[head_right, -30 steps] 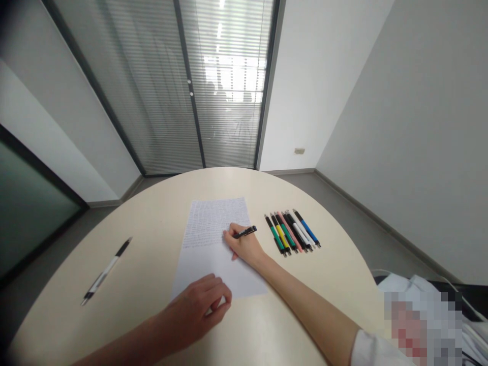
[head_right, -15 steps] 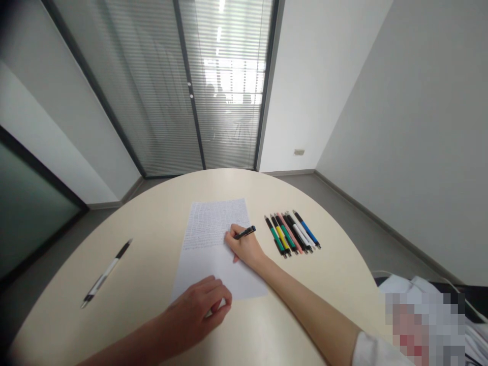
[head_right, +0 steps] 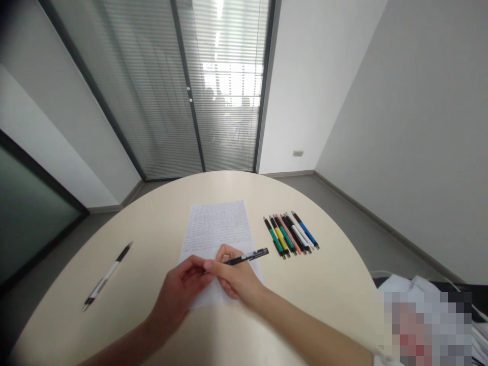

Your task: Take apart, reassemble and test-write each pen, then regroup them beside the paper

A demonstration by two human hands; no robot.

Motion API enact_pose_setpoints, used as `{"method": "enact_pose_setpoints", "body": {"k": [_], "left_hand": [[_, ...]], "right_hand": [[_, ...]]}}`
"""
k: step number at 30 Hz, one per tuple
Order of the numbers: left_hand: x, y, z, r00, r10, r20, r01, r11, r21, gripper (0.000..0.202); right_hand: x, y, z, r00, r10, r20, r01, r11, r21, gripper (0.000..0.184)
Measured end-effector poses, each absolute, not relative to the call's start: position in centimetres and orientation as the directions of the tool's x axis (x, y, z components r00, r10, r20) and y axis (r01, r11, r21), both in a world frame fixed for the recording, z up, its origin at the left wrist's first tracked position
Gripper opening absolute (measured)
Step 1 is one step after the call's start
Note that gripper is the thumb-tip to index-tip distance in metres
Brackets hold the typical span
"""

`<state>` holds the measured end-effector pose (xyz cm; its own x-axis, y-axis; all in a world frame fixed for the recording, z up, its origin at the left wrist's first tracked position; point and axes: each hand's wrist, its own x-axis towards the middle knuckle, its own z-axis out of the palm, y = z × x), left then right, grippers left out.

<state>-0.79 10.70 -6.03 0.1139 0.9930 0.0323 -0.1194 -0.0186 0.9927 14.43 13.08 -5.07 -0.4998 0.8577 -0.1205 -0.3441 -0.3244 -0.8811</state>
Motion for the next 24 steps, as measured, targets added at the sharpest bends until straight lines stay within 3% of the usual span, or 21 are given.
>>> {"method": "enact_pose_setpoints", "body": {"k": [2, 5, 8, 13, 18, 24], "left_hand": [[-1.0, 10.9, -5.6, 0.019, 1.0, -0.018, -0.173, 0.021, 0.985, 0.019], [-1.6, 11.5, -5.0, -0.122, 0.987, -0.104, -0.295, 0.064, 0.953, 0.024], [-2.3, 12.1, -4.5, -0.172, 0.974, -0.146, -0.431, 0.059, 0.901, 0.027], [-2.4, 12.2, -4.2, -0.157, 0.972, -0.177, -0.504, 0.075, 0.86, 0.029], [-2.0, 12.1, -4.5, -0.139, 0.957, -0.253, -0.568, 0.132, 0.812, 0.036], [-1.9, 12.0, -4.7, -0.131, 0.954, -0.268, -0.575, 0.147, 0.805, 0.037]], "right_hand": [[14.6, 13.3, -4.8, -0.491, 0.865, -0.106, -0.487, -0.374, -0.789, 0.035], [15.4, 14.2, -4.1, -0.445, 0.887, -0.122, -0.716, -0.434, -0.547, 0.041], [16.2, 14.8, -3.7, -0.438, 0.881, -0.176, -0.781, -0.471, -0.41, 0.049], [15.9, 14.5, -4.3, -0.477, 0.861, -0.176, -0.76, -0.505, -0.41, 0.034], [15.7, 14.0, -4.5, -0.508, 0.85, -0.141, -0.754, -0.518, -0.404, 0.04], [15.7, 14.0, -4.5, -0.502, 0.86, -0.093, -0.765, -0.491, -0.415, 0.031]]}}
